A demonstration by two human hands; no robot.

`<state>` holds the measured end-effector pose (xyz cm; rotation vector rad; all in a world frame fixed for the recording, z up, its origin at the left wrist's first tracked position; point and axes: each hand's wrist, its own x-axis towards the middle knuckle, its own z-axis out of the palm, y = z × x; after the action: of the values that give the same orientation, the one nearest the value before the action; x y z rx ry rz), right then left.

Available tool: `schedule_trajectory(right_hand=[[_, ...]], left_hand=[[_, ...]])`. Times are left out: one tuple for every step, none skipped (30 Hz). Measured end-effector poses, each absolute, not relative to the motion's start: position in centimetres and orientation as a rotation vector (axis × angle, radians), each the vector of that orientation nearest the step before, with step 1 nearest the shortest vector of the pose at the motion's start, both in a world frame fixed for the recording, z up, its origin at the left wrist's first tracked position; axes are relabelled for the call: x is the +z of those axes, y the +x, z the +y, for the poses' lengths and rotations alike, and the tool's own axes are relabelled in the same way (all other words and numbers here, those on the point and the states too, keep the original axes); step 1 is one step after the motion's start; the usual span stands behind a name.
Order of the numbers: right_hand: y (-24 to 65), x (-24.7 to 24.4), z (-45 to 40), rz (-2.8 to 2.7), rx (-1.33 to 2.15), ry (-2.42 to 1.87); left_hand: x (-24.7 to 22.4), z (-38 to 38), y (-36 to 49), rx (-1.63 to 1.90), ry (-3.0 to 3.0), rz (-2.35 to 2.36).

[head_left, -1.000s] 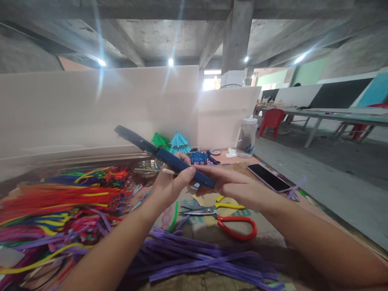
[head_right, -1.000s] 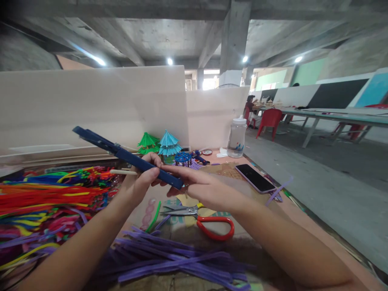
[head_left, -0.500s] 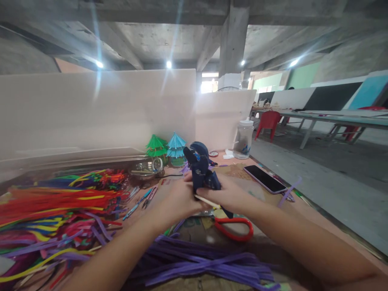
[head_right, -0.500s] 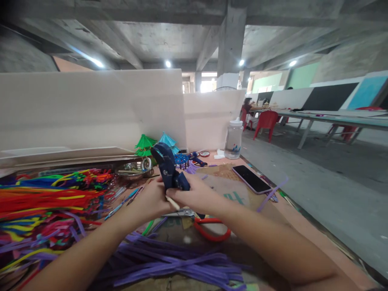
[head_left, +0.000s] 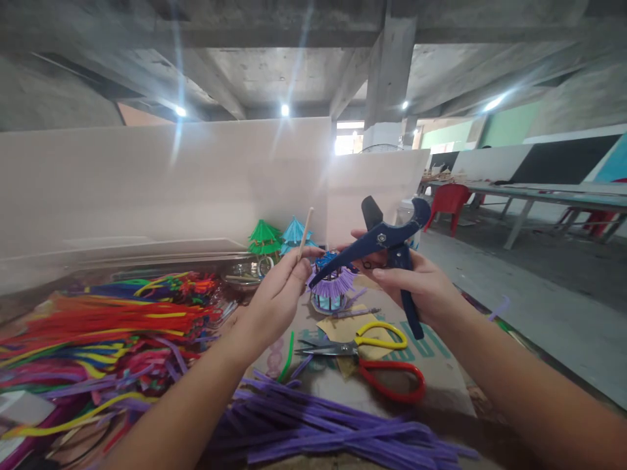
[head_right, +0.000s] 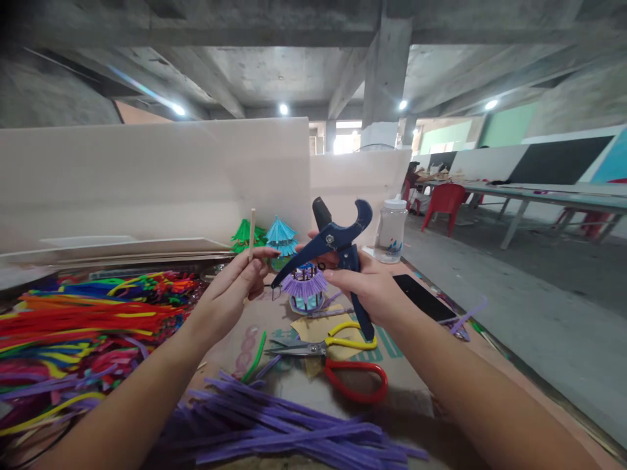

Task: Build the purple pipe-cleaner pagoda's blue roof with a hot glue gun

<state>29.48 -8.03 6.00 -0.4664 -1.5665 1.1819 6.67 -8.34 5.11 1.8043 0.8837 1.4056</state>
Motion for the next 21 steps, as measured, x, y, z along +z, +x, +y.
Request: schedule_trajectory(right_hand=[[29.5, 6.0, -8.2, -1.588, 1.171, -0.475], [29.6, 5.9, -8.3, -1.611, 1.158, -0.484], [29.6, 5.9, -8.3, -1.636, 1.14, -0.495], [29.6, 5.8, -8.4, -1.664, 1.111, -0.513], [29.7, 5.7, -8.4, -1.698, 1.064, -0.54], [29.6, 5.6, -8.4, -1.739, 0.993, -0.587], [29.6, 5.4, -8.5, -1.787, 0.895, -0.649], [29.5, 5.3, -8.5, -1.843, 0.77, -0.715], [29.4, 5.2, -8.6, -1.903, 0.629, -0.77], [29.3, 5.1, -8.6, -1.965, 0.479, -0.804], [29.1, 5.0, -8.6, -2.022, 0.333, -0.813], [29.0, 4.9, -8.6, -2.068, 0.199, -0.799], [29.0, 4.9, -8.5, -2.098, 0.082, -0.777], [28.9, 4.8, -8.4, -2.117, -0.015, -0.762], [28.9, 4.8, -8.2, -2.126, -0.095, -0.757], [29.0, 4.8, -8.1, -2.131, -0.158, -0.763], [29.0, 4.8, -8.0, -2.137, -0.203, -0.777], [29.0, 4.8, -7.9, -2.144, -0.234, -0.79], [29.0, 4.7, -7.8, -2.15, -0.257, -0.8], [29.0, 4.7, -7.8, -2.155, -0.276, -0.801], [29.0, 4.7, -7.9, -2.16, -0.292, -0.798]], left_hand=[[5.3, -8.6, 6.8, 1.393, 1.777, 0.852], [5.4, -8.7, 6.8, 1.375, 1.754, 0.812], [5.6, -8.9, 6.9, 1.359, 1.741, 0.769], [5.7, -9.1, 6.9, 1.36, 1.736, 0.735], [5.9, -9.2, 6.9, 1.367, 1.738, 0.711], [5.9, -9.3, 6.9, 1.381, 1.74, 0.702], [5.9, -9.4, 6.9, 1.399, 1.74, 0.711], [5.9, -9.4, 6.9, 1.413, 1.733, 0.734], [5.9, -9.5, 7.0, 1.424, 1.72, 0.764], [5.8, -9.6, 7.0, 1.428, 1.71, 0.792], [5.7, -9.6, 7.0, 1.428, 1.709, 0.813], [5.6, -9.7, 7.0, 1.427, 1.721, 0.824], [5.5, -9.7, 7.0, 1.423, 1.751, 0.828], [5.5, -9.8, 7.0, 1.427, 1.8, 0.829], [5.5, -9.8, 7.0, 1.436, 1.864, 0.835], [5.4, -9.8, 7.0, 1.451, 1.932, 0.854], [5.5, -9.9, 7.0, 1.47, 2.002, 0.883], [5.5, -9.9, 7.0, 1.485, 2.069, 0.916], [5.6, -10.0, 7.0, 1.49, 2.128, 0.948], [5.7, -10.1, 7.1, 1.481, 2.177, 0.97], [5.7, -10.1, 7.1, 1.457, 2.222, 0.973]])
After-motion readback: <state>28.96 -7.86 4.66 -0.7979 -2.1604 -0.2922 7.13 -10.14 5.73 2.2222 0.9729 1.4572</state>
